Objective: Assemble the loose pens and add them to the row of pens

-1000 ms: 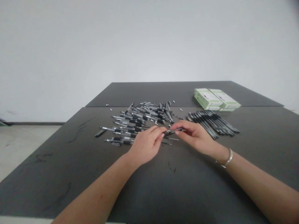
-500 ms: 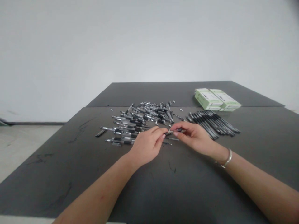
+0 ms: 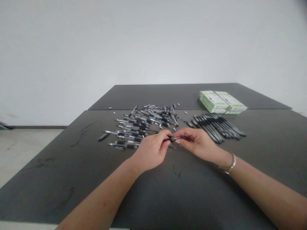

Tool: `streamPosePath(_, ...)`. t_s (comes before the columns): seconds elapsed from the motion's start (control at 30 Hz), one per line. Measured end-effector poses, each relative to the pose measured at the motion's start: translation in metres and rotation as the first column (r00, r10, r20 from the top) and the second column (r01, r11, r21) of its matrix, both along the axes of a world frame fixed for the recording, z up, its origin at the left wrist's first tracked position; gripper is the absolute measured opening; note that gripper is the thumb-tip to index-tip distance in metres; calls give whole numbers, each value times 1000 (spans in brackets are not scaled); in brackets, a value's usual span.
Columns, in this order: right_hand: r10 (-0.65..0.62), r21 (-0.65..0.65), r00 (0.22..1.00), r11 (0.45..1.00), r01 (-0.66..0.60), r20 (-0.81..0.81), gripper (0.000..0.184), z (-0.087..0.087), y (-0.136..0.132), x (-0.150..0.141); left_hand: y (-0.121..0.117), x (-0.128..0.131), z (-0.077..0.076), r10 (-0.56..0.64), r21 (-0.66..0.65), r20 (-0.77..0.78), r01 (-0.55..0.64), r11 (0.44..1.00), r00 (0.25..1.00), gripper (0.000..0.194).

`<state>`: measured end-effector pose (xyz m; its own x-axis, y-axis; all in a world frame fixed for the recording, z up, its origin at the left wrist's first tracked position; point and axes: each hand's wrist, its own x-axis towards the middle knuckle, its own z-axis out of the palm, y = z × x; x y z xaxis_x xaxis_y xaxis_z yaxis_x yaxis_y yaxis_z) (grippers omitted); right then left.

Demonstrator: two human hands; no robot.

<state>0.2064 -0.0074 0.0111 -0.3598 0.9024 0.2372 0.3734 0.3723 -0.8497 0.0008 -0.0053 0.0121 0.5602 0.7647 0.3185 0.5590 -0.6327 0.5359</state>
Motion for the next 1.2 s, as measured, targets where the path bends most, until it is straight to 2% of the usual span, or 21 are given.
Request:
streamPosePath(0.3, -2, -10, 1000, 1000, 2, 27, 13, -1, 2, 5, 0, -1, -2, -65, -90, 0, 65, 994, 998, 25)
streamPosePath(0.67, -14, -68, 1000, 998, 15, 14, 14, -4, 1, 0, -2, 5, -8, -11, -82, 8, 11, 997, 1000, 23)
streamPosePath(0.8, 0, -149, 996, 989, -12, -85, 18, -9, 5, 0, 2, 4, -10, -16, -77, -11, 15, 997, 1000, 22)
streamPosePath(0.97, -30, -263, 959, 964, -47, -280, 25, -6, 8, -5, 1, 5, -6, -25, -92, 5, 25, 995, 1000, 21)
streamPosePath(1.13, 16, -323, 926, 935, -148, -377, 28, -6, 8, -13, -3, 6, -2, -82, -125, 81, 92, 988, 993, 32)
streamPosePath(1.2, -9, -317, 914, 939, -132, -406, 26, -5, 9, -10, -2, 6, -4, -88, -129, 92, 100, 987, 992, 36)
